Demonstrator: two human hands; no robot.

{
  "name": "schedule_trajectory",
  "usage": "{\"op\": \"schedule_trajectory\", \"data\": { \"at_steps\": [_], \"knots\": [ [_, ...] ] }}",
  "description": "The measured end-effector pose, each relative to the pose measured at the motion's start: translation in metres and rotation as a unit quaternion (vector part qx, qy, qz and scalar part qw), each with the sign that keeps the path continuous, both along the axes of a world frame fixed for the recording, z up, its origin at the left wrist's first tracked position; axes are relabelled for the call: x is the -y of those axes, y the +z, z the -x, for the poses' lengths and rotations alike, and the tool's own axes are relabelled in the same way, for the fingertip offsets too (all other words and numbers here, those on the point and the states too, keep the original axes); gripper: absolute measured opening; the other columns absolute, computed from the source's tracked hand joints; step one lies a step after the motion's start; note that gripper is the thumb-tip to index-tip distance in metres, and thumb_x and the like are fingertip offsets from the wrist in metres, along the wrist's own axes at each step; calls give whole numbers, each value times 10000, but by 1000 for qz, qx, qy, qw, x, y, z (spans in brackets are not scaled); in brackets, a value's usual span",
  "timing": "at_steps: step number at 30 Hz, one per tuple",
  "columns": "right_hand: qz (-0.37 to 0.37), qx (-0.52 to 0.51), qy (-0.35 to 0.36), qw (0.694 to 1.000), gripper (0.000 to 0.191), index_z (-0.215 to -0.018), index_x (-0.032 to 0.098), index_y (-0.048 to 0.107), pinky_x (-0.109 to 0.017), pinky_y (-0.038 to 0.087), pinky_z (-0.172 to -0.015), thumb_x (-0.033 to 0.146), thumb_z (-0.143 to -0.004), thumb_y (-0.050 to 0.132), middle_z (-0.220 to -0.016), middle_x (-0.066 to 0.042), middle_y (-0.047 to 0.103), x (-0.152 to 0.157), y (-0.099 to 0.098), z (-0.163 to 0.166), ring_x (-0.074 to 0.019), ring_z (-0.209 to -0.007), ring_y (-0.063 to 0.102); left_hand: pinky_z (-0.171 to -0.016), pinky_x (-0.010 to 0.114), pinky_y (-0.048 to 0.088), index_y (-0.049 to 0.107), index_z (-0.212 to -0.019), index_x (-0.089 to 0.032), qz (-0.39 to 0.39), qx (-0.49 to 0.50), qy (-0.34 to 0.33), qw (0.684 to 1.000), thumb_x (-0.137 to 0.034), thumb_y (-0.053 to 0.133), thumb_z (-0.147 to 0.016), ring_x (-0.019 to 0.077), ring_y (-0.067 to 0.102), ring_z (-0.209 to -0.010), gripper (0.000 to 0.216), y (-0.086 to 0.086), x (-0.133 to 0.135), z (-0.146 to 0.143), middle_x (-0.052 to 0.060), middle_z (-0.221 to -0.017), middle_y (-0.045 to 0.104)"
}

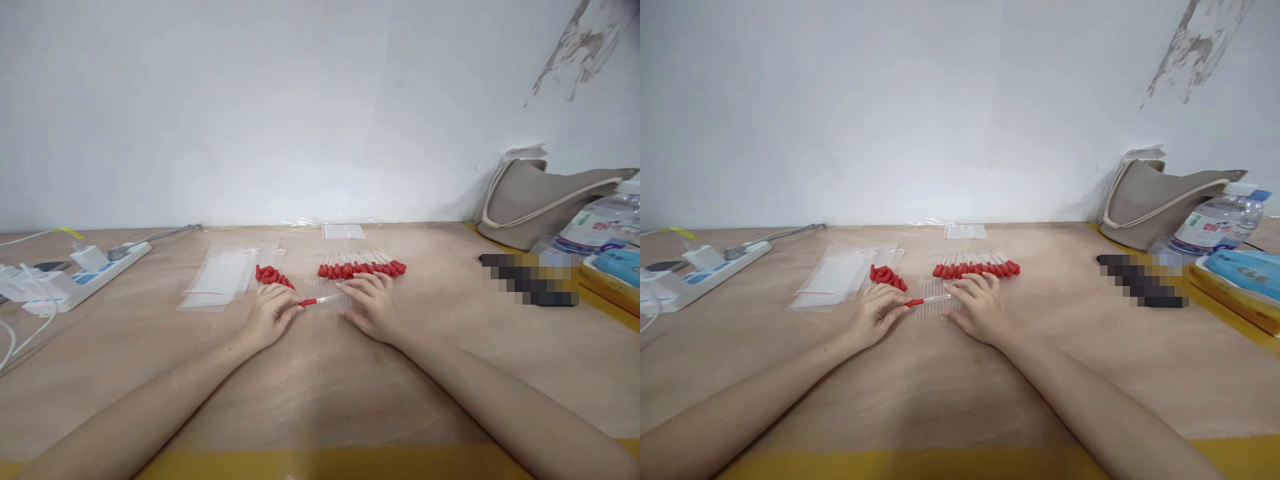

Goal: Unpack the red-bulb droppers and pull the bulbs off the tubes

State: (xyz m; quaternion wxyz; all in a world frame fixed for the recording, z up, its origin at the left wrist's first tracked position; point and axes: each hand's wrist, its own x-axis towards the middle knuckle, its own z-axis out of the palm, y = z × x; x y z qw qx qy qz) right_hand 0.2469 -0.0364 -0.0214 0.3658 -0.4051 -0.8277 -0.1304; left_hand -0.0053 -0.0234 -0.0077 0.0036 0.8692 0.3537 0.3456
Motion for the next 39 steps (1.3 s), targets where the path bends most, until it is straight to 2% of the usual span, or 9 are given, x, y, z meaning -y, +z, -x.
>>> {"op": "schedule_trajectory", "data": {
  "at_steps": [4,9,11,15,18,21,32,36,39],
  "knots": [
    [7,29,17,999,264,-1065,264,585,-441,165,-956,354,-850,461,-914,-15,651,5,2,5,-178,-948,495,-789,341,355,607,-878,-215,-36,-3,-30,999,-256,509,-835,164,547,-839,114,-4,-4,-2,25,-850,637],
    [31,35,26,999,253,-992,248,626,-412,185,-919,345,-870,428,-714,-3,646,5,3,10,-148,-780,494,-799,343,352,612,-885,-220,-57,-18,-49,997,-241,492,-836,165,533,-848,131,-4,-5,-6,27,-863,635],
    [44,38,30,998,254,-948,240,639,-396,200,-895,337,-875,416,-690,-5,637,4,2,13,-145,-758,483,-823,351,349,599,-931,-213,-45,-26,-46,998,-286,511,-821,178,519,-884,158,-2,-3,-9,43,-926,623],
    [48,39,38,997,251,-863,227,643,-379,204,-873,316,-879,409,-672,-1,627,3,1,18,-137,-742,471,-866,371,319,564,-1039,-207,-39,-45,-42,997,-417,579,-760,202,488,-943,350,2,0,-19,60,-1022,595],
    [34,38,51,997,249,-800,204,636,-363,207,-861,309,-873,423,-641,4,611,4,0,20,-127,-710,457,-859,366,300,603,-907,-215,-41,-74,-49,995,-374,506,-826,177,497,-864,204,3,0,-26,26,-874,629],
    [12,38,65,997,241,-779,198,629,-349,212,-836,302,-869,431,-609,12,590,5,0,21,-117,-679,436,-861,368,284,594,-799,-193,-43,-102,-47,993,-301,431,-870,157,492,-783,208,3,1,-28,10,-734,610],
    [-135,69,72,986,117,-804,213,599,-339,222,-802,248,-841,493,-543,51,545,12,1,17,-96,-621,373,-890,391,251,561,-749,-175,-25,-134,-80,987,-256,337,-886,146,464,-723,275,9,9,-25,5,-660,542],
    [-155,75,70,983,149,-890,244,613,-341,225,-812,213,-845,475,-545,55,545,14,1,9,-97,-619,383,-872,385,269,517,-694,-166,-13,-133,-90,987,-238,300,-892,141,448,-696,302,6,7,-20,4,-644,509],
    [-140,38,30,989,189,-909,265,632,-334,238,-805,197,-836,472,-542,47,543,14,3,0,-103,-613,394,-784,351,323,462,-662,-166,3,-101,-63,993,-229,258,-896,140,429,-644,317,4,5,-11,6,-625,479]
  ]
}}
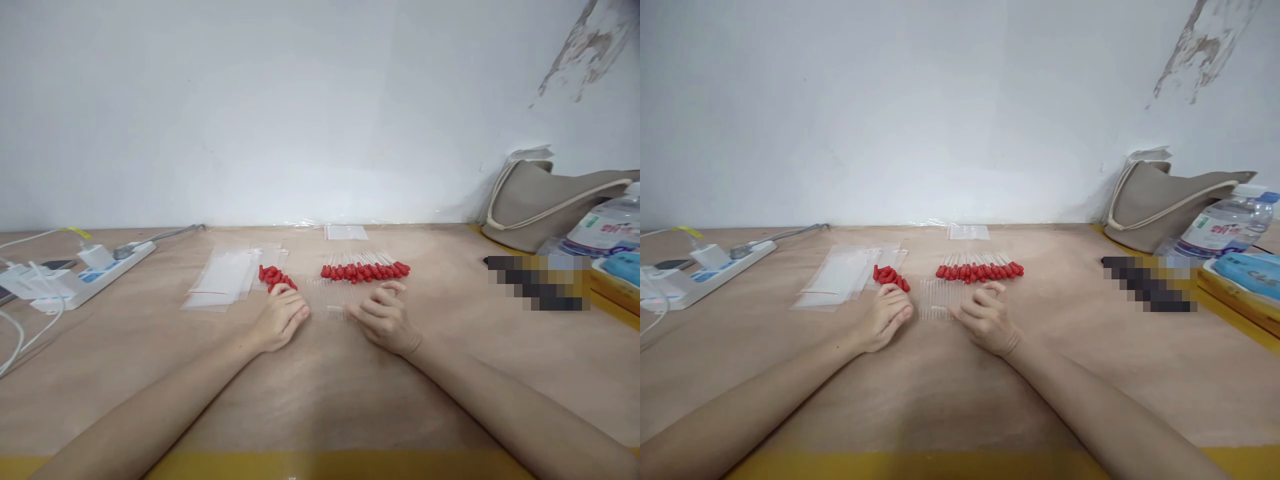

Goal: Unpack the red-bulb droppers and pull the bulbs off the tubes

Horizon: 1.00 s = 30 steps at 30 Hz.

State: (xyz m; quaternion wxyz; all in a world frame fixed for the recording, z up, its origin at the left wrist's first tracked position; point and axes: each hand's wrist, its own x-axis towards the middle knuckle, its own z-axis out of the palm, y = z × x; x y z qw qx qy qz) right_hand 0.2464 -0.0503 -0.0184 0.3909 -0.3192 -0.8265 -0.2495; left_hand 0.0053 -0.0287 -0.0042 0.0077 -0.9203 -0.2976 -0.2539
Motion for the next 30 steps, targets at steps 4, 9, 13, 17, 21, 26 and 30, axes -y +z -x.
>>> {"op": "schedule_trajectory", "data": {
  "at_steps": [4,9,13,17,21,26,30],
  "knots": [
    [68,-73,-87,991,197,-956,238,633,-327,242,-807,232,-826,485,-654,13,600,-3,2,-5,-116,-668,457,-686,308,372,485,-756,-170,32,111,69,991,-262,251,-889,158,465,-683,285,8,-2,14,31,-720,509],
    [120,-82,-158,977,230,-954,201,615,-317,236,-793,183,-816,431,-740,-16,628,-9,-4,-5,-134,-727,520,-796,325,398,540,-1016,-159,16,200,247,948,-249,292,-840,192,513,-854,318,26,-30,44,61,-882,515],
    [136,-80,-194,968,191,-872,188,594,-307,232,-762,164,-785,426,-689,-2,623,-11,-7,-8,-130,-678,535,-729,318,429,506,-1130,-147,54,165,372,912,-287,414,-773,189,541,-751,394,20,-57,73,56,-850,531],
    [155,-79,-223,959,162,-814,186,575,-299,222,-726,166,-777,418,-651,6,620,-11,-7,-8,-126,-643,543,-579,266,423,450,-1106,-203,90,150,350,920,-345,494,-744,136,507,-581,391,7,-63,80,6,-820,591],
    [174,-74,-223,956,157,-808,186,567,-297,213,-722,172,-773,415,-644,7,627,-11,-8,-5,-120,-624,547,-584,260,440,479,-937,-201,107,164,353,915,-380,541,-711,128,530,-579,295,2,-62,72,7,-795,601],
    [197,-81,-206,955,150,-791,189,566,-294,211,-714,159,-765,421,-674,9,638,-10,-9,1,-114,-649,552,-614,268,478,466,-993,-183,140,195,332,912,-401,565,-678,136,576,-632,396,1,-61,66,36,-872,583],
    [207,-84,-192,956,153,-789,193,569,-300,218,-716,176,-784,417,-741,-5,641,-9,-7,4,-127,-714,553,-597,258,476,458,-1023,-176,146,213,326,909,-367,550,-686,124,571,-609,398,0,-58,67,39,-876,571]
  ]
}}
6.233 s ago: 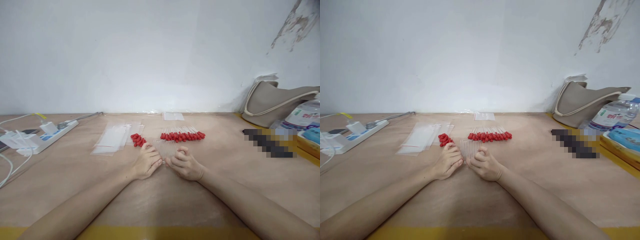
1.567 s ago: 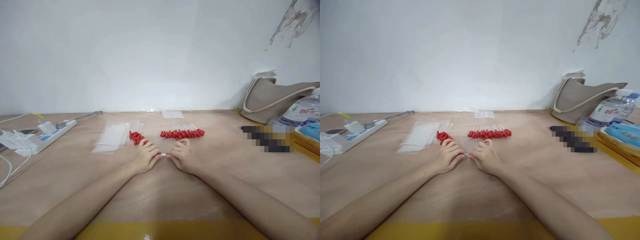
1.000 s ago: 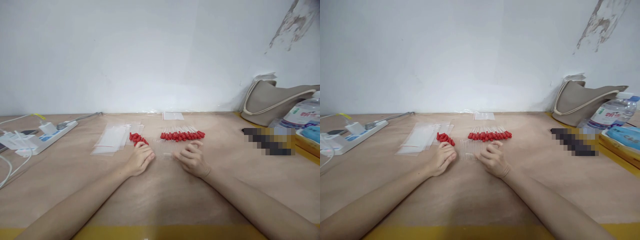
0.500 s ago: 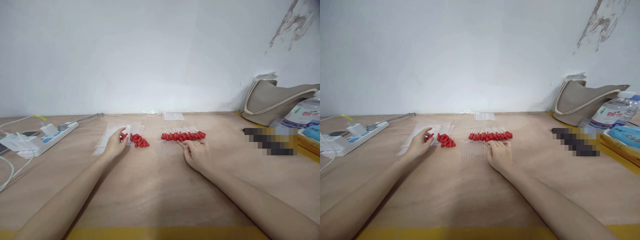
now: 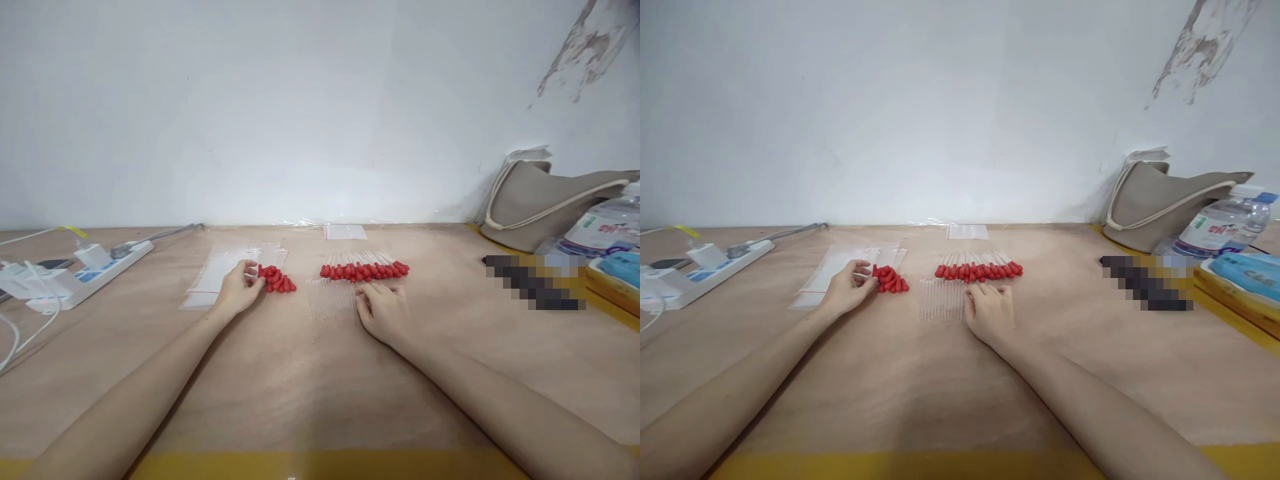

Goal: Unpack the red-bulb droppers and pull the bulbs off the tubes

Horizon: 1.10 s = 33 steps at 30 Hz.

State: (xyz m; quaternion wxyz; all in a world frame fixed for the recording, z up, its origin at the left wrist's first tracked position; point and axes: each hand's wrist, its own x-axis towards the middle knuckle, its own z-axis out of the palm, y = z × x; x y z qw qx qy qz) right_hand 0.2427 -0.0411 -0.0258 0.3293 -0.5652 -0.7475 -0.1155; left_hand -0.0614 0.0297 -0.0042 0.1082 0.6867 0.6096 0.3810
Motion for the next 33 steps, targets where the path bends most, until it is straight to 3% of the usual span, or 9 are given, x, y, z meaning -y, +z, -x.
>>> {"op": "schedule_trajectory", "data": {
  "at_steps": [7,12,15,18,21,26,33],
  "knots": [
    [25,15,36,999,152,-835,199,573,-350,230,-809,274,-804,445,-827,-30,634,3,3,1,-169,-831,533,-591,257,446,465,-1043,-188,-12,2,10,1000,-319,477,-748,115,547,-567,323,-1,-1,4,15,-840,585],
    [35,16,45,998,196,-876,207,574,-377,229,-841,350,-818,454,-890,-39,625,3,3,1,-187,-892,513,-677,291,426,500,-1013,-174,-180,-63,39,981,-294,473,-769,160,518,-721,273,11,12,-8,48,-919,568],
    [42,-4,43,998,200,-895,210,576,-378,238,-846,347,-826,448,-910,-35,622,1,2,-1,-185,-897,516,-767,318,387,553,-864,-183,-225,-142,-31,964,-274,470,-784,190,505,-825,146,20,22,-30,41,-857,586],
    [49,-51,40,997,215,-903,209,581,-371,265,-824,352,-830,437,-900,-39,625,-3,2,-5,-187,-882,524,-776,346,349,574,-824,-194,-193,-232,-115,946,-274,491,-774,211,508,-846,126,25,24,-58,37,-829,609],
    [63,-117,29,991,240,-851,214,594,-352,303,-763,375,-828,418,-856,-41,628,-8,1,-10,-190,-829,528,-778,369,324,574,-854,-202,-151,-261,-157,940,-301,498,-777,225,523,-865,147,26,15,-88,35,-873,635],
    [60,-189,1,980,249,-797,219,603,-334,329,-692,362,-818,400,-783,-35,630,-15,-1,-18,-196,-761,519,-815,395,317,588,-824,-209,-61,-209,-140,966,-348,502,-777,234,555,-857,170,24,-10,-121,24,-807,658],
    [81,-195,-11,977,214,-792,231,603,-385,295,-730,342,-804,420,-691,-18,626,-15,0,-14,-198,-732,521,-719,328,406,611,-790,-204,-14,-145,-104,984,-281,545,-728,197,604,-712,119,16,-21,-131,15,-738,672]
  ]
}}
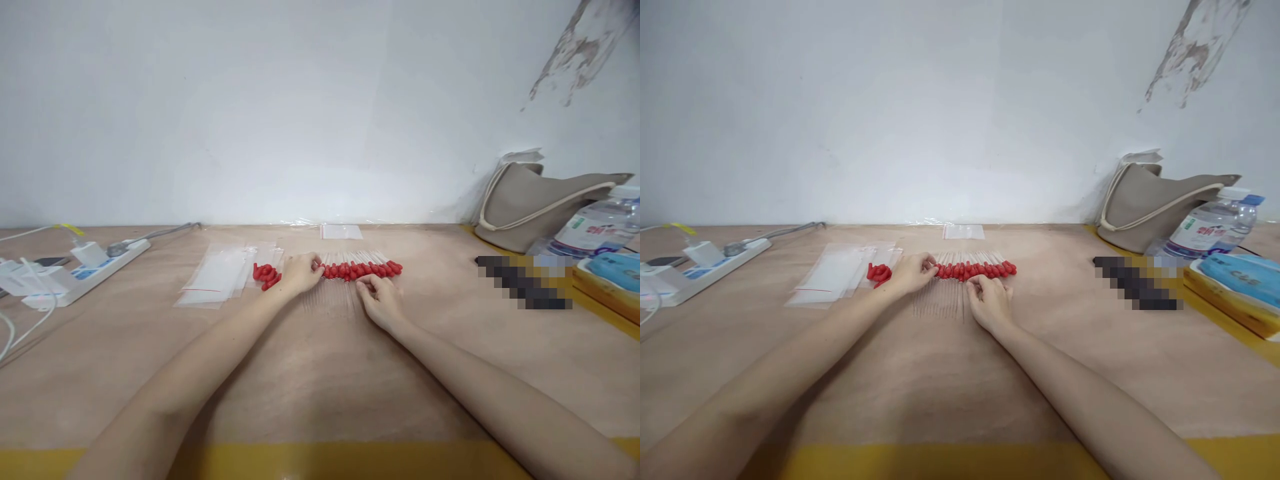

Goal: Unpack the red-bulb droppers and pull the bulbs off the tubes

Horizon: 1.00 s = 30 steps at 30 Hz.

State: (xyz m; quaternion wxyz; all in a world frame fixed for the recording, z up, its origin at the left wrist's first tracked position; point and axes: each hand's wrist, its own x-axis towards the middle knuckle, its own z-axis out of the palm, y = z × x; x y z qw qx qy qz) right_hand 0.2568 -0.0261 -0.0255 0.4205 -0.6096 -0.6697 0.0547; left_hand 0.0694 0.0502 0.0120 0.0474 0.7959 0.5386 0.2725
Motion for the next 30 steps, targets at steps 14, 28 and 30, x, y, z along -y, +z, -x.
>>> {"op": "schedule_trajectory", "data": {
  "at_steps": [14,28,30],
  "knots": [
    [71,155,220,960,596,-1112,273,565,-362,338,-770,610,-622,606,-911,-51,560,7,7,-20,-212,-891,477,-607,225,476,622,-820,-171,-26,183,34,982,-254,481,-763,132,622,-685,174,1,15,20,23,-798,669],
    [53,117,220,967,592,-1235,264,439,-422,331,-858,548,-726,541,-1093,-75,536,4,2,-19,-238,-1013,452,-680,277,518,621,-801,-158,-82,233,-87,965,-200,561,-734,142,616,-702,100,-33,68,62,36,-781,648],
    [-2,49,194,980,504,-1201,234,459,-392,344,-852,509,-779,491,-1069,-76,552,2,2,-18,-215,-981,477,-681,278,508,621,-800,-166,-111,201,-102,968,-191,558,-742,142,608,-710,89,-30,70,62,30,-765,647]
  ]
}}
